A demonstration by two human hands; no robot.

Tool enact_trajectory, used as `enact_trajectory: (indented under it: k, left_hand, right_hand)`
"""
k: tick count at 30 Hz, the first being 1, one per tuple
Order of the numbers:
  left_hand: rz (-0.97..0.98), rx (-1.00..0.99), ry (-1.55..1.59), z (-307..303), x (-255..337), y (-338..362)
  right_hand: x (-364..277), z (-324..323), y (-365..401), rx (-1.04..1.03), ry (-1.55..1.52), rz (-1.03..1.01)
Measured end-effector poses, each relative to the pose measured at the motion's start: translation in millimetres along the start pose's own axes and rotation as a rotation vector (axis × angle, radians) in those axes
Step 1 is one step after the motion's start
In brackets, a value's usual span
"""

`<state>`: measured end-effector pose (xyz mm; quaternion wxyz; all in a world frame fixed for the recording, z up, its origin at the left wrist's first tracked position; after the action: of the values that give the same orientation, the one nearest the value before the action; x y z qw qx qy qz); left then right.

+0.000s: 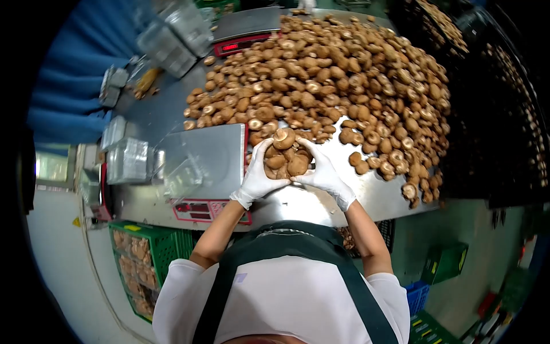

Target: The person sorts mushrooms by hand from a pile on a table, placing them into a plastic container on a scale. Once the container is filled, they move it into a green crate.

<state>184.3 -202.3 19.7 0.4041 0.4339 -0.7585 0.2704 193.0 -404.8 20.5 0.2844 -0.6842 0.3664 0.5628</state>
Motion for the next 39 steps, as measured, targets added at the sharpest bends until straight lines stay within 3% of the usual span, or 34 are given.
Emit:
enact_trajectory:
  k: [8,12,14,15,16,17,18,20,22,24,25,28,30,32,34,36,39]
  left_hand:
    - [-0.048,0.34,-0.21,-124.2,9.9,106.7]
    - [-0.188,0.413,0.056,-168.1,-18.9,161.9]
    - [-0.248,0.407,-0.045,-188.6,-23.5,180.2]
    - [-0.254,0.416,-0.043,-197.0,-29.0,189.3]
    - [-0.412,0.242,-0.242,-203.1,-36.1,197.5]
    - [-0.563,0.059,-0.439,-207.8,-42.8,203.3]
    - [-0.566,0.061,-0.434,-211.3,-47.0,206.2]
    - [-0.527,0.078,-0.275,-215.1,-54.9,209.5]
    - [-0.499,0.247,-0.356,-227.5,-48.5,211.8]
    - [-0.471,0.383,-0.258,-243.8,-53.0,216.7]
    - [-0.442,0.456,-0.323,-250.0,-54.0,217.8]
    - [-0.486,0.437,-0.338,-251.8,-56.2,223.0]
    - [-0.486,0.396,-0.355,-239.3,-52.6,220.8]
    - [-0.595,0.192,-0.578,-222.9,-51.2,213.8]
    - [-0.634,0.2,-0.615,-206.4,-60.3,205.6]
    - [-0.792,0.133,-0.696,-196.9,-71.4,198.6]
    - [-0.704,0.168,-0.577,-200.0,-81.2,197.0]
  right_hand:
    - [-69.7,105.9,-98.5,-0.283,0.065,-0.279]
    - [-112.9,163.1,-137.7,-0.375,0.144,-0.427]
    - [-114.3,187.8,-155.4,-0.441,0.127,-0.429]
    - [-116.5,198.0,-160.2,-0.478,0.398,-0.303]
    - [-116.7,206.6,-163.7,-0.507,0.667,-0.171]
    - [-107.0,213.3,-167.5,-0.534,0.82,-0.175]
    - [-102.0,216.6,-170.2,-0.541,0.822,-0.173]
    - [-94.7,215.9,-172.0,-0.527,0.727,-0.21]
    - [-104.7,200.2,-162.4,-0.434,0.58,-0.142]
    - [-81.4,179.2,-156.5,-0.246,0.627,-0.21]
    - [-74.6,167.2,-150.2,-0.195,0.603,-0.108]
    - [-33.6,126.5,-123.8,0.017,0.599,0.077]
    - [-13.7,104.2,-100.4,0.124,0.788,0.197]
    - [15.6,86.1,-75.6,0.183,0.753,0.333]
    - [34.6,75.8,-56.2,0.197,0.726,0.394]
    - [42.2,73.9,-43.3,0.209,0.697,0.455]
    - [39.8,73.4,-38.1,0.233,0.691,0.478]
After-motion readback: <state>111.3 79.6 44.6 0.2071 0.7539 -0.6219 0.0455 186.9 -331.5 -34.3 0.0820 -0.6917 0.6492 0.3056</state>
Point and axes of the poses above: each hand's wrist, its own y-axis away from the middle knuckle, its own z-axis out of the palm, x = y × z, the point moved 1 cm from there along -y, towards the middle knuckle, and after that the axes turned 14 degrees about -x, right-handed, at the moved point
